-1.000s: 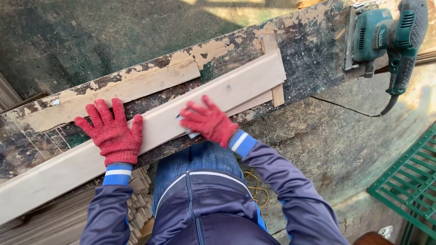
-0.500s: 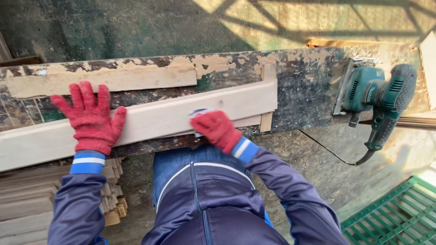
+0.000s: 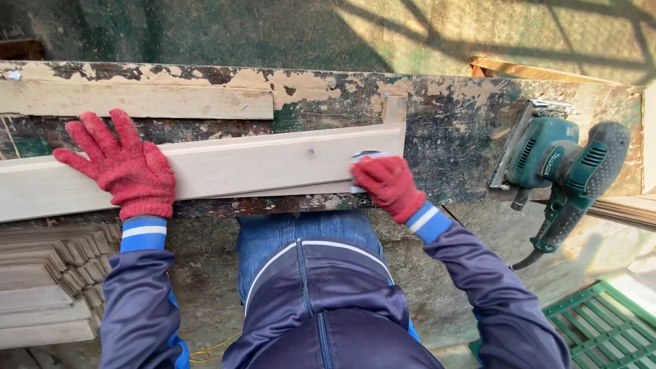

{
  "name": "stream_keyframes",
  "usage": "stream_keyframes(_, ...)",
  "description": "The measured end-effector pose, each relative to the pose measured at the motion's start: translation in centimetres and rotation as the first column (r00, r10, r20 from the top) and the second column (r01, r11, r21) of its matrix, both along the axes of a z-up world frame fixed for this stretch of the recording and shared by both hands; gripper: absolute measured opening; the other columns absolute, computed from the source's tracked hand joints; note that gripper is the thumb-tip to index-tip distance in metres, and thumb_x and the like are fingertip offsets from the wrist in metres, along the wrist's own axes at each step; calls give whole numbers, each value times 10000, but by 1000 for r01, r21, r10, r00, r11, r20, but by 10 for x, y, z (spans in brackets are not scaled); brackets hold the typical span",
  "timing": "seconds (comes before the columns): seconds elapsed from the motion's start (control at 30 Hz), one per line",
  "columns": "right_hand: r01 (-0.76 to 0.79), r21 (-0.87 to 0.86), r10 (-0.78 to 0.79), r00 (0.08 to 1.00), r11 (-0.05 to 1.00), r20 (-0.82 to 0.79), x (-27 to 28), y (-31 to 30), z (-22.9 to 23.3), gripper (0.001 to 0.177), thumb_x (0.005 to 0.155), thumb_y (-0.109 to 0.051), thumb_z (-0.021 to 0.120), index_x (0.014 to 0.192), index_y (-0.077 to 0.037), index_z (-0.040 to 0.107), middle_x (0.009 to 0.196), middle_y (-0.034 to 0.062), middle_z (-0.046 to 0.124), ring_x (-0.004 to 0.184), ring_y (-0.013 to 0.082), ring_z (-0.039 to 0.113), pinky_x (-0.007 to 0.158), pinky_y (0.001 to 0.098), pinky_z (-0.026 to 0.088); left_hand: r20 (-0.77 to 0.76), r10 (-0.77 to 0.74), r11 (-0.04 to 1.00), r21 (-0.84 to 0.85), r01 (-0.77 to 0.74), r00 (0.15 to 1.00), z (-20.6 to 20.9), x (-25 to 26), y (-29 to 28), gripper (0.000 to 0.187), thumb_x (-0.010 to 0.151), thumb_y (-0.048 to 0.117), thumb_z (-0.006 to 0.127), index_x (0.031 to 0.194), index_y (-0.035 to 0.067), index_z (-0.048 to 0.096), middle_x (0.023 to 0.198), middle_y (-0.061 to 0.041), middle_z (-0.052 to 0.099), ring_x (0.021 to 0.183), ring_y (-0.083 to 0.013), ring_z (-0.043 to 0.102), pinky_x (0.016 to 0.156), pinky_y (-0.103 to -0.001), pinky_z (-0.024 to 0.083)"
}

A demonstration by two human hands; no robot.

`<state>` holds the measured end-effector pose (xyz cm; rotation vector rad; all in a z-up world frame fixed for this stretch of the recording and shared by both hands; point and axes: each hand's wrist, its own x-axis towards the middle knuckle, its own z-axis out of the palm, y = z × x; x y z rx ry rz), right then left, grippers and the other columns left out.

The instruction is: Sanding a long piece of wood using an electric orbital sander and manual sandpaper.

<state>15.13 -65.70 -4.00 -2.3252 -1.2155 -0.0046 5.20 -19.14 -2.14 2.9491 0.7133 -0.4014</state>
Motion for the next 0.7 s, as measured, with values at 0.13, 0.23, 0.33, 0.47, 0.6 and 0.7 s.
stream_keyframes(0.13, -122, 4, 122, 993, 993, 10, -30, 81, -16, 456, 912, -246, 749, 1347, -166, 636, 1300, 33, 586, 1052, 214, 579, 883, 407, 503, 24, -7, 999, -35, 8, 1000, 4, 3, -4, 755, 1162, 122, 681, 1773, 99, 236, 1696, -228, -29, 1564, -510, -47, 1180, -803, -93)
stream_keyframes(0.23, -156, -8, 156, 988, 988, -8, -30, 91, -14, 527, 901, -227, 738, 1403, -163, 591, 1340, 46, 583, 1074, 219, 594, 894, 411, 519, 33, -8, 1000, -29, 9, 999, 2, 2, -2, 748, 1154, 137, 656, 1768, 104, 231, 1701, -224, -25, 1555, -505, -61, 1182, -799, -99)
stream_keyframes(0.33, -72, -36, 73, 997, 997, 27, -14, 34, -6, 507, 882, -255, 768, 1367, -214, 624, 1314, 0, 604, 1063, 211, 596, 911, 403, 524, 39, -14, 1000, -25, 15, 999, 1, 2, 3, 739, 1161, 182, 632, 1767, 141, 210, 1714, -206, -24, 1557, -490, -79, 1195, -786, -109)
stream_keyframes(0.47, 13, 50, -13, 1000, 999, 5, 11, -9, 24, 370, 777, -98, 834, 1129, -80, 723, 1129, 48, 687, 875, 265, 659, 721, 425, 515, -15, -6, 999, -46, 6, 1000, 7, 3, -2, 758, 1185, 216, 663, 1765, 146, 180, 1705, -216, -39, 1549, -499, -81, 1196, -806, -88)
stream_keyframes(0.6, -9, 30, 7, 998, 1000, 59, -25, 48, -14, 457, 860, -255, 823, 1290, -209, 676, 1271, -9, 636, 950, 194, 587, 835, 391, 503, 44, -11, 997, -72, 15, 999, 13, 6, -5, 779, 1127, 134, 719, 1730, 118, 227, 1698, -253, 24, 1539, -540, -24, 1168, -820, -65)
stream_keyframes(0.7, -105, 7, 105, 994, 994, 22, -38, 105, -13, 547, 860, -181, 757, 1386, -146, 615, 1277, 32, 601, 1064, 212, 596, 859, 398, 500, 41, -13, 998, -61, 16, 999, 13, 6, -5, 773, 1151, 157, 708, 1744, 135, 213, 1708, -226, 8, 1552, -521, -37, 1188, -806, -72)
